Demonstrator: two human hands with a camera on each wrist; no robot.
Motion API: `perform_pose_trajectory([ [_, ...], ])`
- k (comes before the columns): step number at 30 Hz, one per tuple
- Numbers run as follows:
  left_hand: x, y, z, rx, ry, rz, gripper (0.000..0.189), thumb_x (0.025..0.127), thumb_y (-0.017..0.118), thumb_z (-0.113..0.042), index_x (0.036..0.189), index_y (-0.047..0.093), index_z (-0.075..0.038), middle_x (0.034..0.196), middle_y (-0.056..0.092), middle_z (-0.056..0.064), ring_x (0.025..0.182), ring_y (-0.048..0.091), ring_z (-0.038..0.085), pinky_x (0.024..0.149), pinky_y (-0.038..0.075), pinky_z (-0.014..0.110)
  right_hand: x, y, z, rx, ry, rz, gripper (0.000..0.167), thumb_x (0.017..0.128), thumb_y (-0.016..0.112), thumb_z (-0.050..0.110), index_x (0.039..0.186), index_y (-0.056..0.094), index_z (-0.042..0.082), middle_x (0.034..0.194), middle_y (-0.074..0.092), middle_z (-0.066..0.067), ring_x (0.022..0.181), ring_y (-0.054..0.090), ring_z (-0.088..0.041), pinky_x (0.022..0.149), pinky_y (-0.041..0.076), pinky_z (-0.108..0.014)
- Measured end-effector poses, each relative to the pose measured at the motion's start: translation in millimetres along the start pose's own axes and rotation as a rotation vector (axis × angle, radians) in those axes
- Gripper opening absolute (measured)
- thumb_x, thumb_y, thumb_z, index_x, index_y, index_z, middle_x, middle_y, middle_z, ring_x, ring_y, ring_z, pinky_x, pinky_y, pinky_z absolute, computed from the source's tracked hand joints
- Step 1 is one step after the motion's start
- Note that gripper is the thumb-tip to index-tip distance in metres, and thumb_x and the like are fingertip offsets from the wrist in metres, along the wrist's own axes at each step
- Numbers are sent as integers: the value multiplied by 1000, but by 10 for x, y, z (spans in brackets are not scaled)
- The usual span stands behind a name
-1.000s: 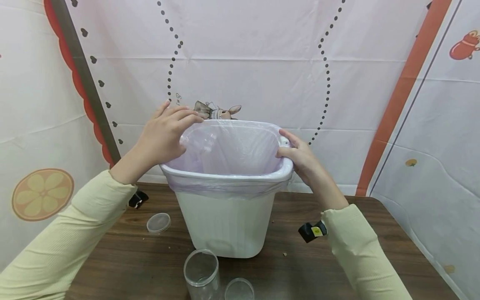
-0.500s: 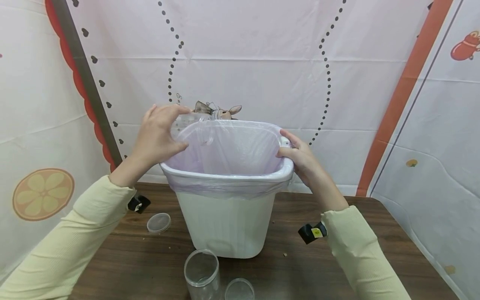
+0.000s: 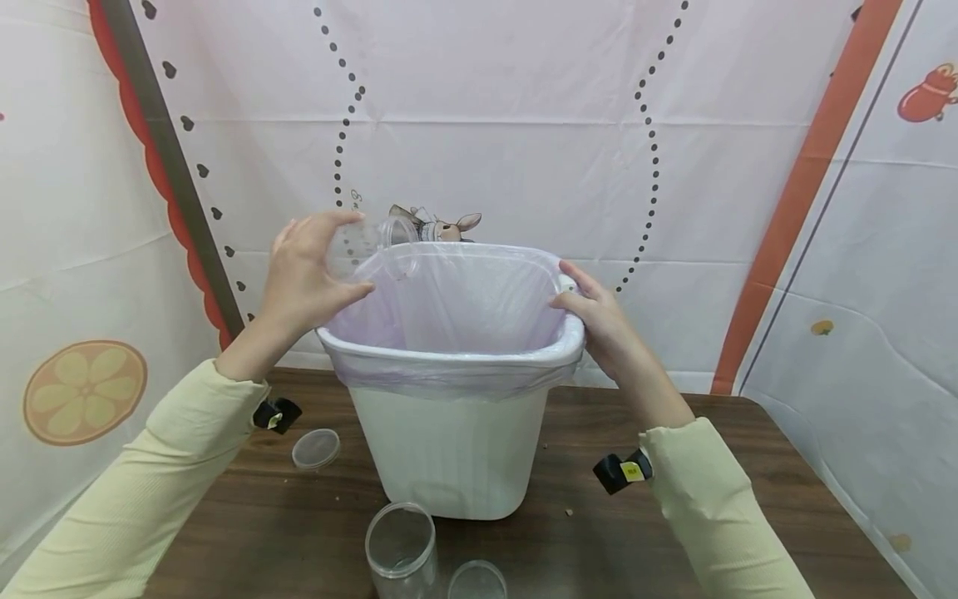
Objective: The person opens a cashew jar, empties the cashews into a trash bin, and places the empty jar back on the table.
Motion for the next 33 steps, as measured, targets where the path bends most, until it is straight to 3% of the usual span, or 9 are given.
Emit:
perform_pose_trajectory([
  [6,-40,-27,73,-76,-49,-53,72,61,81,-11,125,48,-11,126,53,8,120,43,27,108,13,47,-16,-36,-38,45,-45,11,65,94,43,17,146,6,8,150,7,-15,122,31,-19,88,39,-19],
  [14,-100,-113,206,-164,-124,-123,78,57,85,-16,124,47,-7,115,57,14,98,53,31,85,41,44,-60,-77,-63,98,-56,16,63,95,43,21,146,8,9,146,15,-12,111,40,-10,84,43,-20],
  [22,-170,-171,308,-234,-163,-152,78,59,85,-20,124,44,-4,124,54,15,117,48,29,99,35,43,-108,-182,-80,143,-58,-20,64,95,46,21,146,9,9,127,34,0,105,45,-8,81,45,-21],
  [28,-246,-276,420,-276,-190,-231,76,59,85,-16,119,41,1,113,56,21,109,50,29,94,38,43,-161,-247,-99,134,-55,-24,66,95,47,23,147,7,10,126,34,1,102,50,-8,79,47,-21],
  [33,-319,-354,541,-297,-223,-279,76,61,83,-17,120,39,1,112,54,20,106,49,28,91,40,42,-189,-316,-131,169,-61,-22,66,94,48,22,146,8,10,120,38,2,96,56,-7,78,49,-21],
])
Point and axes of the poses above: each hand's wrist, its own x-axis towards the middle knuckle, its own y-axis out of the palm, z = x × y, the point moved 8 cm from there along x, towards the middle knuckle
